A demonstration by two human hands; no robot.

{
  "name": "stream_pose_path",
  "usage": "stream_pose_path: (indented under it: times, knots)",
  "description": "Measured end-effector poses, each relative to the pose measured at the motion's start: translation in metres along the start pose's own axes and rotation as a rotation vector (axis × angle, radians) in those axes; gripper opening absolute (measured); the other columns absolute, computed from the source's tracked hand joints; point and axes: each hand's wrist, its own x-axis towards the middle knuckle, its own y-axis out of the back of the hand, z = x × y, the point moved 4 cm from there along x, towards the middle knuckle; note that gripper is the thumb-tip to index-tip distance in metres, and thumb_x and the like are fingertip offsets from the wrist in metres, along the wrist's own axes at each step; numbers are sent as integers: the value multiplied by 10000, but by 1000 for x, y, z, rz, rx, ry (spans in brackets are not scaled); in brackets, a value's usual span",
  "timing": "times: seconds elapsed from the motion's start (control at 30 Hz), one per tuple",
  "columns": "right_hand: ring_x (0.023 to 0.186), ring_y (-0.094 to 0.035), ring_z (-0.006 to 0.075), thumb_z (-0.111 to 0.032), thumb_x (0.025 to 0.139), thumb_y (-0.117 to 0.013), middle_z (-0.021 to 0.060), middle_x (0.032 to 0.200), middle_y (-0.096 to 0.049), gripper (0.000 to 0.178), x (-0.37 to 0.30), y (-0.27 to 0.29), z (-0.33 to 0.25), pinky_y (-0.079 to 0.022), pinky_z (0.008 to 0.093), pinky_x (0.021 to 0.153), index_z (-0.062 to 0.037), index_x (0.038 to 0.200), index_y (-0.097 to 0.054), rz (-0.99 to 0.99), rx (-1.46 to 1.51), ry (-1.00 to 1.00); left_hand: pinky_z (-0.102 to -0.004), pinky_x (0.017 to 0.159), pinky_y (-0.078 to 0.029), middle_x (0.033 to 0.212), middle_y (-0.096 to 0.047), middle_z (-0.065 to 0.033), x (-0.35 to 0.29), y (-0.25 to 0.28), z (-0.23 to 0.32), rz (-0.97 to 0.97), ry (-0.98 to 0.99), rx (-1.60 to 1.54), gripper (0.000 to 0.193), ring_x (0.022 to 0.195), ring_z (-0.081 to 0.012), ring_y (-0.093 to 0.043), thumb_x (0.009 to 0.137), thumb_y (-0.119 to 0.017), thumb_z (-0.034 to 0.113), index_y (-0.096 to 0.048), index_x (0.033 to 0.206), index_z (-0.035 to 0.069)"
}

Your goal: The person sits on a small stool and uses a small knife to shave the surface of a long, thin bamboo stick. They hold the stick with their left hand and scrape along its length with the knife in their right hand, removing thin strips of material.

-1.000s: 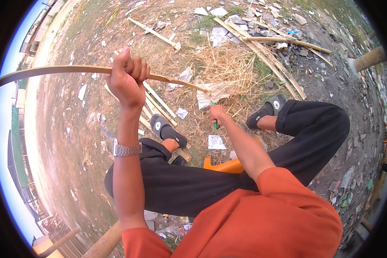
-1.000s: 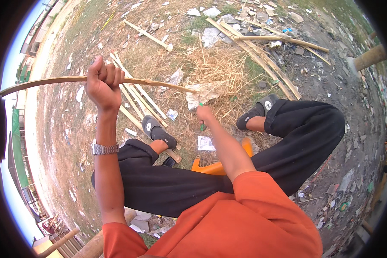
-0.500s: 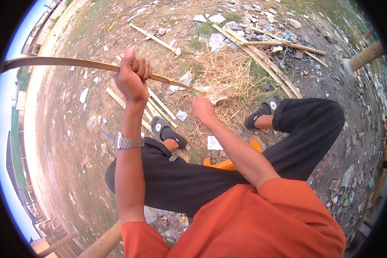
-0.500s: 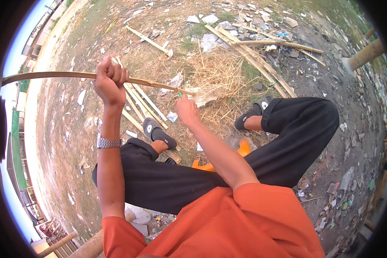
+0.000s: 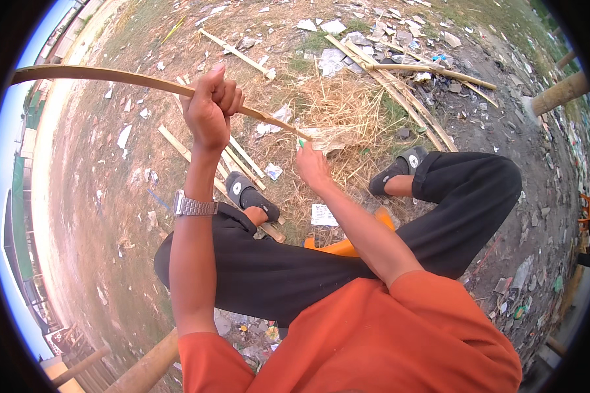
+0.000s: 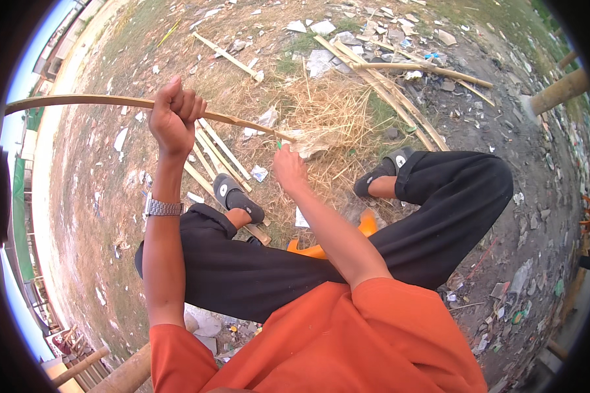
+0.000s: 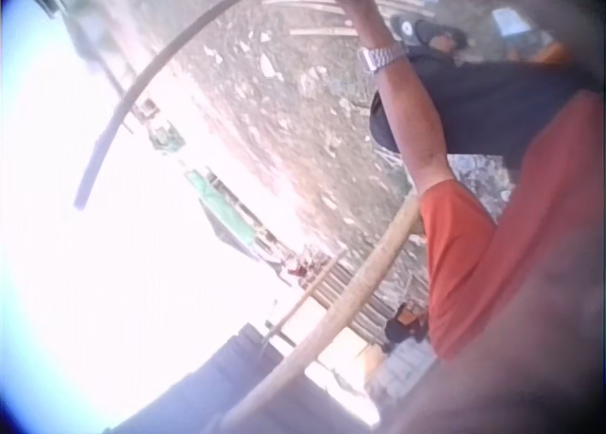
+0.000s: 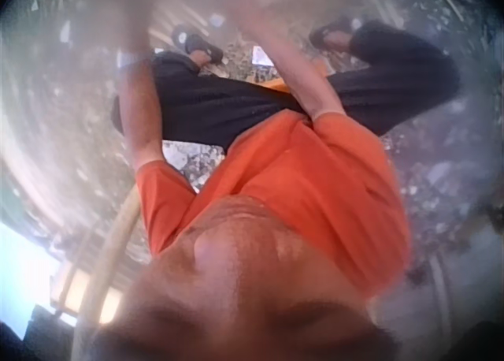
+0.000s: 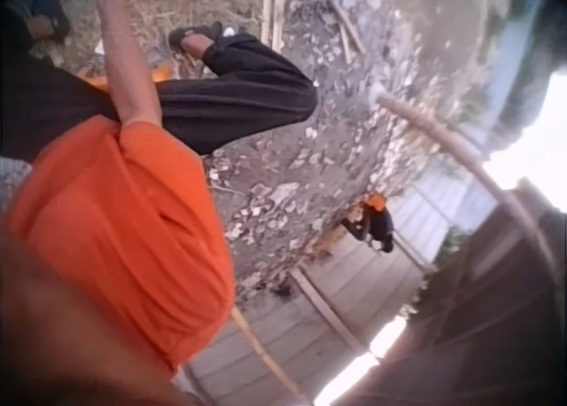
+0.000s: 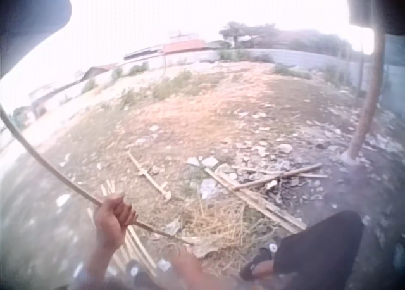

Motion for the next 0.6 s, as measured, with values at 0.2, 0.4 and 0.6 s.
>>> stream_pose_path:
  times: [0.2,0.4,0.6]
  knots:
    - [823,-620,514,-312,995,-395,338,849,-625,329,-17,9,-6,-484,587,755,-23,1116,-494,32,157,70,-288,448,-161,497,-150,55,-6,7,-3,-9,9,-15,454,438,-80,-122,964,-466,205,-229,579,169]
    - [819,-618,506,-299,992,-396,336,853,-624,338,-1,18,-22,-477,593,746,6,1066,-523,17,129,88,-282,405,-147,486,-158,57,1,9,1,-21,-18,-81,489,394,-77,-160,946,-512,166,-249,535,141]
    - [711,-616,506,-275,994,-421,303,723,-617,262,-44,45,-63,-488,587,680,-19,974,-474,113,126,254,-277,405,-150,481,-164,57,-1,0,0,-77,1,-66,491,396,-74,-163,947,-501,167,-237,534,142]
